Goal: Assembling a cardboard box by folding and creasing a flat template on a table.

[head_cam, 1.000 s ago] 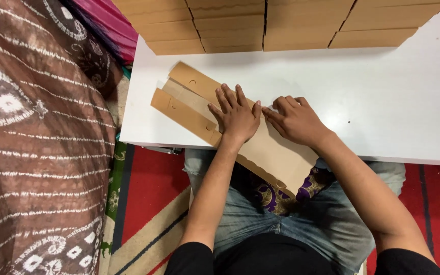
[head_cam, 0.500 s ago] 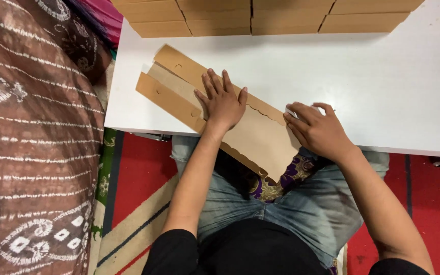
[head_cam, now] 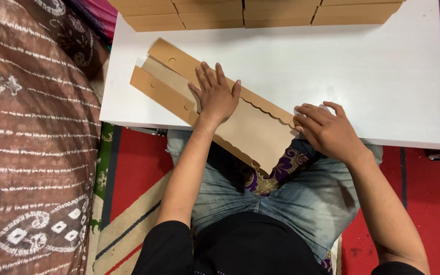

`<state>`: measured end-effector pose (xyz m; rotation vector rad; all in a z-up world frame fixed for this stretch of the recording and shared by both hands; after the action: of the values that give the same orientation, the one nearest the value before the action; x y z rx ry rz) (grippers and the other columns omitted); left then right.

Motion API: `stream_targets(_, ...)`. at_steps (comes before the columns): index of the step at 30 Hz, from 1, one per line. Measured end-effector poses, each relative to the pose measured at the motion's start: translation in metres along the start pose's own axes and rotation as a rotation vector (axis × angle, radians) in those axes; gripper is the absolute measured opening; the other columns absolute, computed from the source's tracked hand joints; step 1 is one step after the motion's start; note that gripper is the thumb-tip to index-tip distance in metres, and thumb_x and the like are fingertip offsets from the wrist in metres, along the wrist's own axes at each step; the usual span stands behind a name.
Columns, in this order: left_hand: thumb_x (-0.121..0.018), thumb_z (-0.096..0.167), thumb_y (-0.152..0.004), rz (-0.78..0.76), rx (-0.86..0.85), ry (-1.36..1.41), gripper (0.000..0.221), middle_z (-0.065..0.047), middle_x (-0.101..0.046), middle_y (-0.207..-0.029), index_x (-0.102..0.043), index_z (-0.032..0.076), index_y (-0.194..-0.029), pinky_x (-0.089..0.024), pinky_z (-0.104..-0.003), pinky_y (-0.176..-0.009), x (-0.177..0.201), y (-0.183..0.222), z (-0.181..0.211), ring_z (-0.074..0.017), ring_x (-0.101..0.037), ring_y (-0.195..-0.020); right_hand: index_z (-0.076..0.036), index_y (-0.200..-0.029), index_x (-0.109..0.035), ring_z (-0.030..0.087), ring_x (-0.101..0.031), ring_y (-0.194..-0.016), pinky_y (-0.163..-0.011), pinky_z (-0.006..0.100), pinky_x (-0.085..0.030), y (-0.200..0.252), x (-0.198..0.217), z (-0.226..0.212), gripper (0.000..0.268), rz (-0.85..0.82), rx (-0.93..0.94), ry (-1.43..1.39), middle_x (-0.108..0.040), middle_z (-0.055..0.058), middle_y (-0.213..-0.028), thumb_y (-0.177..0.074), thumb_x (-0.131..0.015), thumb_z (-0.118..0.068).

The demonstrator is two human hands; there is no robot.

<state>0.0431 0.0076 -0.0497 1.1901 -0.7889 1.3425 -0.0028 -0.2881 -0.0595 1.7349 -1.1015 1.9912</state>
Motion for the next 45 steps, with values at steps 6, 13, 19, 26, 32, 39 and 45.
stream_targets(6, -0.026, 0.053, -0.109, -0.014, 0.01, -0.006, 0.081, -0.042, 0.008, -0.161, -0.011, -0.007, -0.161, 0.006, -0.083, -0.106, -0.004, -0.003, -0.002, -0.0589, 0.014, -0.149, -0.024, -0.125, -0.073, 0.018, -0.064, -0.127, -0.114, 0.045, -0.044, -0.022, -0.003, -0.005, 0.027, -0.062, -0.04, -0.092, -0.07, -0.002, -0.122, -0.104, -0.064, -0.039)
stream_targets(13, -0.024, 0.056, -0.108, -0.035, 0.021, -0.044, 0.082, -0.041, 0.004, -0.162, -0.011, -0.006, -0.161, 0.002, -0.084, -0.106, -0.003, -0.003, -0.003, -0.0576, 0.012, -0.15, -0.031, -0.117, -0.077, 0.017, -0.064, -0.125, -0.114, 0.046, -0.044, -0.049, -0.014, -0.008, 0.022, -0.156, -0.001, -0.035, -0.068, -0.004, -0.125, -0.103, -0.064, -0.041)
stream_targets(19, -0.026, 0.055, -0.108, 0.002, 0.01, -0.054, 0.081, -0.041, 0.0, -0.162, -0.014, -0.005, -0.161, 0.0, -0.084, -0.107, -0.003, -0.007, -0.003, -0.0572, 0.009, -0.15, -0.027, -0.115, -0.079, 0.018, -0.066, -0.121, -0.109, 0.045, -0.047, -0.083, -0.029, -0.016, 0.021, -0.082, 0.047, 0.029, -0.066, -0.003, -0.125, -0.102, -0.067, -0.038)
stream_targets(26, -0.022, 0.063, -0.105, 0.107, 0.033, -0.189, 0.083, -0.033, -0.002, -0.164, -0.01, 0.002, -0.162, -0.013, -0.077, -0.113, -0.014, -0.012, -0.008, -0.0483, 0.002, -0.153, -0.019, -0.113, -0.073, 0.022, -0.064, -0.095, -0.078, 0.037, -0.05, -0.125, -0.04, -0.04, 0.02, 0.134, 0.237, 0.095, -0.063, 0.002, -0.112, -0.105, -0.066, -0.036)
stream_targets(32, -0.022, 0.059, -0.106, 0.05, 0.019, -0.144, 0.082, -0.036, -0.003, -0.163, -0.011, 0.0, -0.161, -0.008, -0.079, -0.111, -0.001, -0.005, -0.005, -0.0524, 0.004, -0.152, -0.022, -0.122, -0.078, 0.022, -0.063, -0.104, -0.083, 0.04, -0.05, -0.124, -0.047, -0.043, 0.026, 0.067, 0.156, 0.011, -0.059, 0.003, -0.113, -0.106, -0.064, -0.036)
stream_targets(39, -0.021, 0.055, -0.106, -0.027, 0.002, -0.091, 0.08, -0.04, -0.005, -0.162, -0.014, -0.003, -0.161, -0.006, -0.083, -0.107, 0.004, -0.002, -0.003, -0.0568, 0.005, -0.151, -0.023, -0.115, -0.079, 0.017, -0.066, -0.122, -0.102, 0.042, -0.047, -0.086, -0.03, -0.033, 0.022, 0.008, 0.079, 0.027, -0.067, -0.002, -0.125, -0.105, -0.064, -0.034)
stream_targets(45, -0.024, 0.055, -0.106, -0.011, 0.001, -0.058, 0.082, -0.041, -0.004, -0.161, -0.015, -0.005, -0.16, -0.006, -0.083, -0.107, 0.0, -0.004, -0.004, -0.0586, 0.005, -0.15, -0.029, -0.105, -0.08, 0.013, -0.065, -0.129, -0.108, 0.043, -0.044, -0.039, -0.005, -0.019, 0.016, -0.002, -0.003, 0.069, -0.071, -0.006, -0.13, -0.1, -0.066, -0.036)
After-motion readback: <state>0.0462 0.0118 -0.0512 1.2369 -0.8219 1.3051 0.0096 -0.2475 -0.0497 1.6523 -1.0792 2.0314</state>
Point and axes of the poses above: each hand's wrist, its own y-axis away from the middle knuckle, its own x-axis out of the back of the hand, z = x × y, the point moved 3 cm from there along -y, towards the middle knuckle
